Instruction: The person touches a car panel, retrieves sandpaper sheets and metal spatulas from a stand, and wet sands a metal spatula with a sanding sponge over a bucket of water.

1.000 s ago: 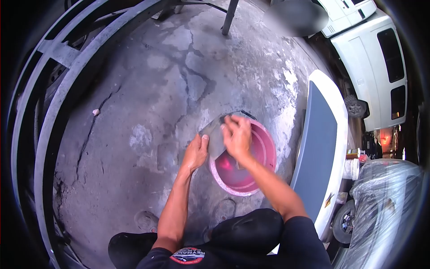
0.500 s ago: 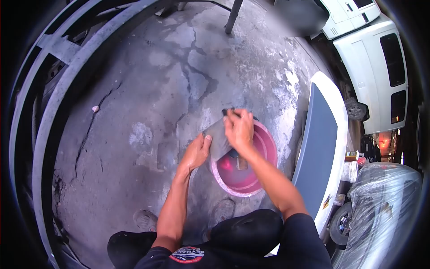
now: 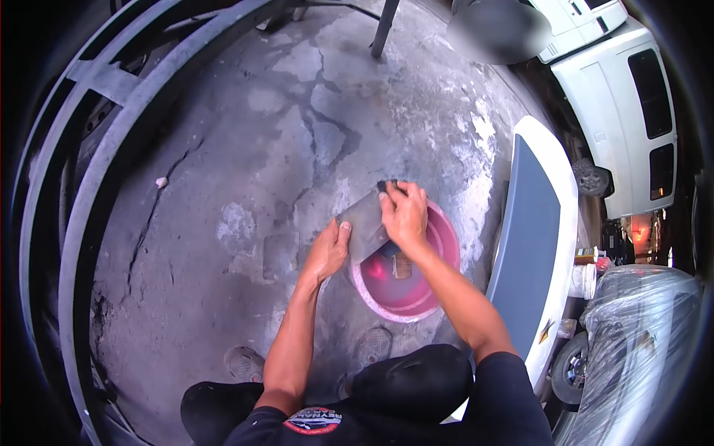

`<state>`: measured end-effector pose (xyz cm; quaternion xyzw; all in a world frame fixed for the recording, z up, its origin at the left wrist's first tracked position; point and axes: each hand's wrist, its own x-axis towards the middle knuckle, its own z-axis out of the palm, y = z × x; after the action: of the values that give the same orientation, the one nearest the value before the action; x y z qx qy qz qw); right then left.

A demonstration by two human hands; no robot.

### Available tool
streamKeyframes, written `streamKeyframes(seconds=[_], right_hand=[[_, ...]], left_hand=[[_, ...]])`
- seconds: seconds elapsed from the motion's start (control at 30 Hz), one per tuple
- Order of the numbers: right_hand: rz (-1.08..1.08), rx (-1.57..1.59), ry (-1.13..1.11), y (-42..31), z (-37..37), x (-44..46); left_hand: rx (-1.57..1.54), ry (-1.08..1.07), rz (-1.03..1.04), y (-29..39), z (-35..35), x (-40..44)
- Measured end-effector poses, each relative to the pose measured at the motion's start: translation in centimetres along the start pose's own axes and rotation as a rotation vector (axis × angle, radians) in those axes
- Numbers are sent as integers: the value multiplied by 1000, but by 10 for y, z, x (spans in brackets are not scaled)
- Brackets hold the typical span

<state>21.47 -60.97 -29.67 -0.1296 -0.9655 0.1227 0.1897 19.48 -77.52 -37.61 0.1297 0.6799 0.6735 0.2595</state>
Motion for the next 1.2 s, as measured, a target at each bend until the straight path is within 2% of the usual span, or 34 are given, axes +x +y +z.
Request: streamKeyframes(seconds=[0.07, 0.1, 0.27, 0.33, 0.37, 0.4, 0.5, 0.6, 0.67, 0.73, 0.8, 0.87, 0.93, 1.0, 1.07, 1.13, 1.2], right_hand=[[-148, -59, -48, -7, -2, -16], [-274, 39, -53, -16, -6, -32], [-102, -5, -22, -3, -5, -6], [-179, -95, -74, -23, -9, -17], [-299, 29, -73, -30, -9, -33], [-290, 31, -77, -27, -6, -31], [-51, 7, -46, -6, 2, 7], [-188, -23, -58, -20, 4, -14], [-263, 79, -72, -28, 2, -28], [-220, 67, -58, -15, 0, -14], [-29, 11, -9, 5, 6, 7], [-159, 0, 29, -8, 7, -18], [-365, 130, -24, -26, -5, -54], [-319, 72, 33, 1, 1, -48], [-42, -12, 106, 15, -4, -24], [-169, -18, 106, 3, 0, -45], [-304, 113, 4, -22, -9, -75]], left_hand=[[-48, -2, 19, 11, -2, -3], [-94, -10, 20, 14, -3, -5], [8, -9, -28, 15, -4, -9], [29, 13, -20, 26, -7, -8], [7, -2, -57, 27, -8, -8], [-12, -25, -98, 27, -8, -9], [18, -1, -33, 22, -5, -9], [92, 26, -62, 24, -6, -11], [40, 56, -54, 8, -1, -2], [1, 59, -43, 4, 2, -4], [-11, 130, 7, 11, 5, -10], [-17, 131, -11, 14, 4, -10], [-16, 129, -44, 7, 2, -7], [-100, 106, 15, -10, 7, -4], [-147, 120, 32, -2, 8, -10], [-200, 133, 62, 9, 8, -9], [-20, 92, -22, 12, 0, -9]])
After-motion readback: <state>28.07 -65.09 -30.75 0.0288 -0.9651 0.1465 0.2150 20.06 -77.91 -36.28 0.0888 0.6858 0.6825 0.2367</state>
